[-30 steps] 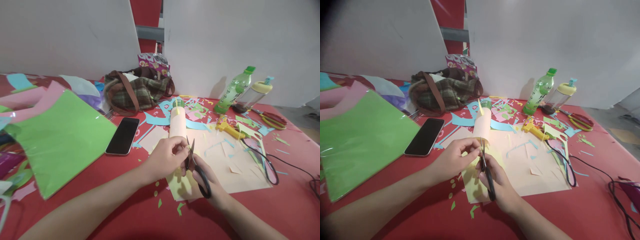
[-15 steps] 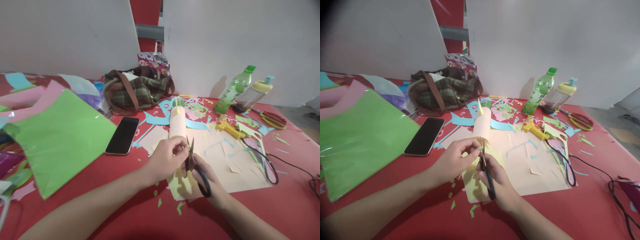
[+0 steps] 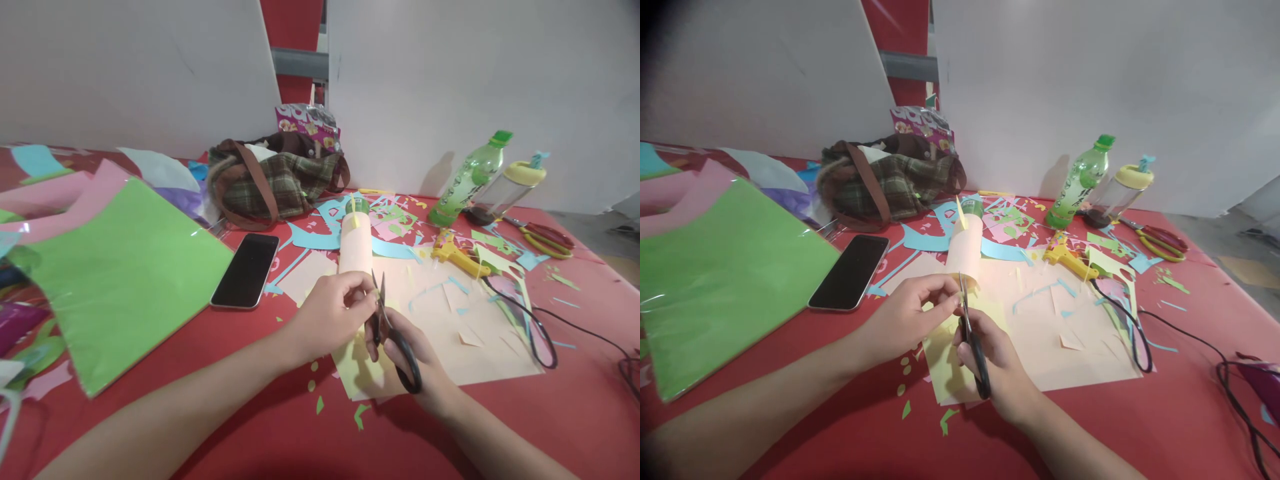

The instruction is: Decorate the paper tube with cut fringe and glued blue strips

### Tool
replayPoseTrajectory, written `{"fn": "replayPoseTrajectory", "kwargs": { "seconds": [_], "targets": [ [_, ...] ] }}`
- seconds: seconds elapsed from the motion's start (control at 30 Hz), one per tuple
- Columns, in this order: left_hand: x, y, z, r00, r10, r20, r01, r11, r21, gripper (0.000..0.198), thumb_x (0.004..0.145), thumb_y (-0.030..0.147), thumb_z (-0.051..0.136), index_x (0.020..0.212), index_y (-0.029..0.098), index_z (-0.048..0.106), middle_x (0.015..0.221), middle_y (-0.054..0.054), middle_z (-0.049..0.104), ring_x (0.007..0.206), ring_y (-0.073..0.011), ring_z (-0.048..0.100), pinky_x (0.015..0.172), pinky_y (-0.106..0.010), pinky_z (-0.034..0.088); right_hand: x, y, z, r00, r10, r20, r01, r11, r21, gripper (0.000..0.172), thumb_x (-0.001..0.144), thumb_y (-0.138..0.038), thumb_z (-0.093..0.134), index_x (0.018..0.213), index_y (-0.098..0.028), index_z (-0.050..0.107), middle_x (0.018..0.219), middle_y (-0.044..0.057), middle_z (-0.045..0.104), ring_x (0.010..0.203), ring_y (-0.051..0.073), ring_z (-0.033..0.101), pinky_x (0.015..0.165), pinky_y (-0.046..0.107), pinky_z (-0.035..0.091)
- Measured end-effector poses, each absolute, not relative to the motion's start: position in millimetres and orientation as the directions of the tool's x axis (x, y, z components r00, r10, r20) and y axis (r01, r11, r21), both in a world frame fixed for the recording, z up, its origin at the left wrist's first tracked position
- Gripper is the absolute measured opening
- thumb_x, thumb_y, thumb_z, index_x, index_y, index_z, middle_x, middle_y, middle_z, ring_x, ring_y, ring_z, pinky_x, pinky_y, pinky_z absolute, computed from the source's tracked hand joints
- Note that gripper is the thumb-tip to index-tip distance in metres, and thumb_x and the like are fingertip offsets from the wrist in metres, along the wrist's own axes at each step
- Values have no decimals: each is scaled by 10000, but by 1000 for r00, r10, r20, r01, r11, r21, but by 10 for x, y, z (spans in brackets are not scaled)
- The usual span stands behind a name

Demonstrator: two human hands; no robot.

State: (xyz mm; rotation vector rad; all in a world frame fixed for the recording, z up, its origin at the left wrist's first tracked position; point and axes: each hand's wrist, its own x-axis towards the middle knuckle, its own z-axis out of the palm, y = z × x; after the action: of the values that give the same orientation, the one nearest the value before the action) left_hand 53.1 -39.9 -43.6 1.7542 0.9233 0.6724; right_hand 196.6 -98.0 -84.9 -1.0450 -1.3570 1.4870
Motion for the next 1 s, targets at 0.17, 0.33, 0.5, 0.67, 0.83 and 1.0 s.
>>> {"fn": "replayPoseTrajectory", "kwargs": {
  "seconds": [0.17, 0.33, 0.5, 0.67, 0.83, 1.0],
  "targets": [
    [493, -363, -400, 560, 829, -16, 348, -217, 912, 151, 753, 221, 395, 658, 161, 496, 610, 16, 531, 557, -95, 469, 508, -205, 352, 1961, -977, -836, -311, 949, -50, -58, -71, -996, 286, 764, -404, 456, 979, -215, 455, 699, 3, 424, 614, 127, 408, 567, 272, 366],
    [465, -341, -370, 578, 816, -22, 348, -222, 911, 145, 737, 203, 399, 631, 161, 488, 569, 31, 490, 527, -84, 424, 493, -194, 330, 1959, -982, -841, -329, 942, -70, -82, -103, -991, 342, 756, -398, 478, 1040, -210, 445, 734, 11, 440, 610, 116, 407, 565, 269, 361],
    [439, -315, -349, 589, 807, -35, 398, -252, 882, 152, 731, 208, 400, 619, 162, 491, 518, 49, 384, 493, -73, 351, 457, -190, 278, 1945, -987, -846, -327, 941, -83, -112, -125, -986, 345, 746, -405, 494, 1023, -204, 454, 728, 4, 444, 582, 100, 395, 541, 250, 350],
    [435, -303, -325, 585, 809, -57, 409, -233, 882, 155, 726, 221, 406, 604, 155, 477, 522, 43, 388, 492, -75, 373, 462, -194, 284, 1940, -976, -845, -310, 946, -98, -71, -125, -990, 338, 738, -412, 499, 994, -193, 469, 711, 2, 445, 550, 91, 384, 498, 236, 338],
    [435, -304, -336, 585, 809, -62, 380, -206, 902, 161, 725, 225, 408, 579, 159, 429, 532, 50, 346, 500, -70, 390, 473, -185, 303, 1944, -972, -853, -283, 951, -121, -42, -139, -989, 335, 728, -417, 502, 973, -192, 464, 688, -4, 438, 522, 87, 378, 468, 233, 330],
    [424, -288, -371, 591, 806, -43, 400, -247, 883, 166, 726, 220, 397, 579, 157, 439, 568, 40, 394, 526, -75, 377, 485, -194, 302, 1938, -966, -880, -235, 960, -153, -14, -161, -987, 302, 735, -374, 511, 969, -189, 467, 633, -26, 434, 467, 72, 385, 437, 224, 334]
  ]
}}
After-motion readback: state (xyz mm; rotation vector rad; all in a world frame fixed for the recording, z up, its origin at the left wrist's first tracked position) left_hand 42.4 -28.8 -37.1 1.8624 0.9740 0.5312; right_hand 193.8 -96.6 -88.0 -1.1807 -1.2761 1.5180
